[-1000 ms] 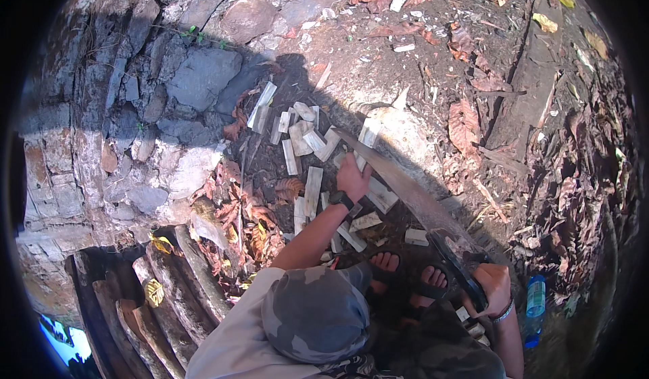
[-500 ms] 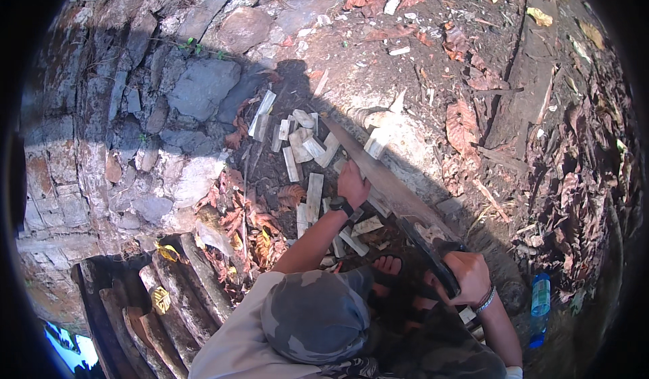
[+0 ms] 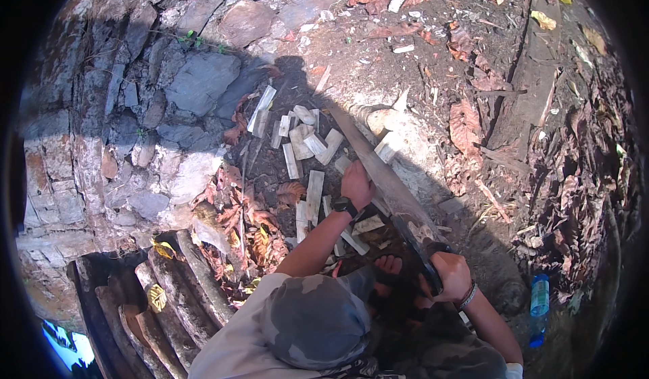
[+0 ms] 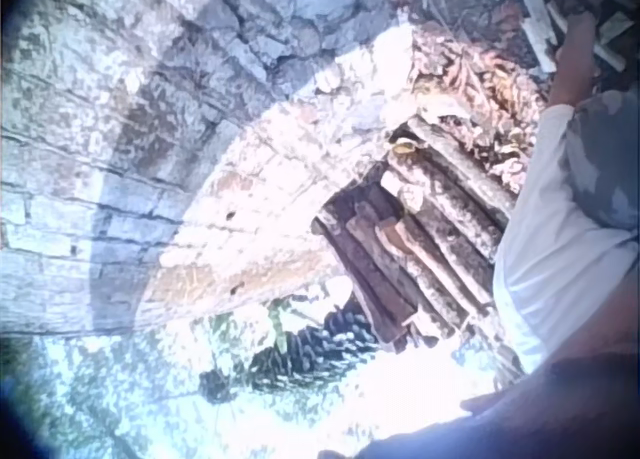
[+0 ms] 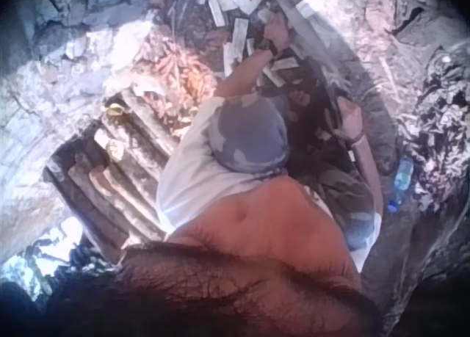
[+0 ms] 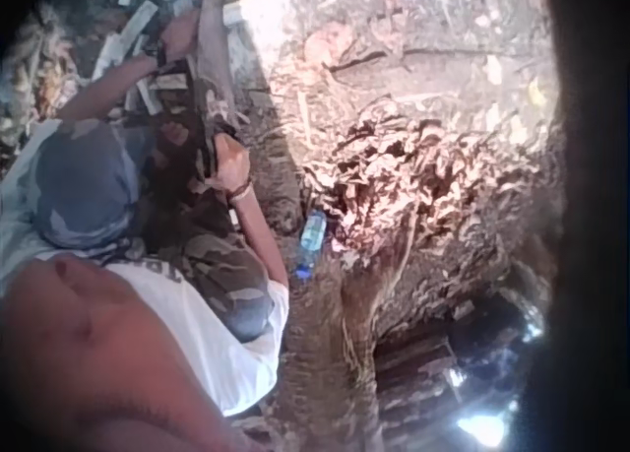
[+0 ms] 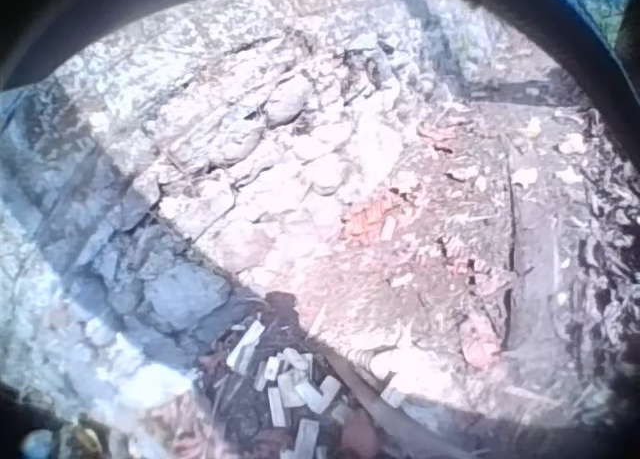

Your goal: The person sits on the ground and uses a machete to chop small pieces of light-colored wood into smaller fragments. The person repeatedly picks up wood pieces, positions them on the ground, and strikes them with the machete to split them.

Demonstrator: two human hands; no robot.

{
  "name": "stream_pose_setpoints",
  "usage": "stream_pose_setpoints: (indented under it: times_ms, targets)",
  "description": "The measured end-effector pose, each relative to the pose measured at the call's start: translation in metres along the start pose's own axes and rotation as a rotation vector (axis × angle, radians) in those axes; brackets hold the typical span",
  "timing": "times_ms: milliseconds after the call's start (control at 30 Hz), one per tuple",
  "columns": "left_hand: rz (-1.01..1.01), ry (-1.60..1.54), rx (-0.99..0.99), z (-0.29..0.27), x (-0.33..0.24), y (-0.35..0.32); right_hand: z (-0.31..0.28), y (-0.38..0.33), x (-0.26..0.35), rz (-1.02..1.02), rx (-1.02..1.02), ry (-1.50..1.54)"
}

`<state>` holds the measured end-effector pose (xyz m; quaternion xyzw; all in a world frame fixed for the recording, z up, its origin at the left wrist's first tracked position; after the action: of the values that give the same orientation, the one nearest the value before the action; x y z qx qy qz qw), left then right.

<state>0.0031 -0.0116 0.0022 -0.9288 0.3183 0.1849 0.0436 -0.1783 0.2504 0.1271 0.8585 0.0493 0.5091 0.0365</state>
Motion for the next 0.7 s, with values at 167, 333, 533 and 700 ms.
stream_pose_setpoints:
  times_ms: [167,333,533,700]
  targets:
    - [-0.08,-0.057,-0.016,0.003,0.004,-0.002,-0.021,0.0,0.001,-0.049,-0.107,-0.049]
    - [-0.08,-0.05,-0.051,-0.003,-0.003,0.001,-0.034,-0.072,-0.025,-0.038,-0.053,-0.085]
    - [-0.19,-0.076,-0.037,-0.002,0.006,0.003,-0.055,-0.034,-0.006,-0.029,-0.049,-0.084]
    - [-0.127,-0.052,-0.006,-0.002,0.007,0.005,-0.058,-0.031,0.008,0.001,-0.025,-0.025]
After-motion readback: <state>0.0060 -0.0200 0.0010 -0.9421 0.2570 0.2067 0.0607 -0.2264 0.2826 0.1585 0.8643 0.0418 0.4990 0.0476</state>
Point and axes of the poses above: each hand's wrist, its own y-axis towards the middle knuckle, its own z-axis out of the palm, x = y × z, the point moved 3 cm from there along y, towards the middle knuckle, and after that the axes turned 2 degrees about -z, right-handed, at the moved point
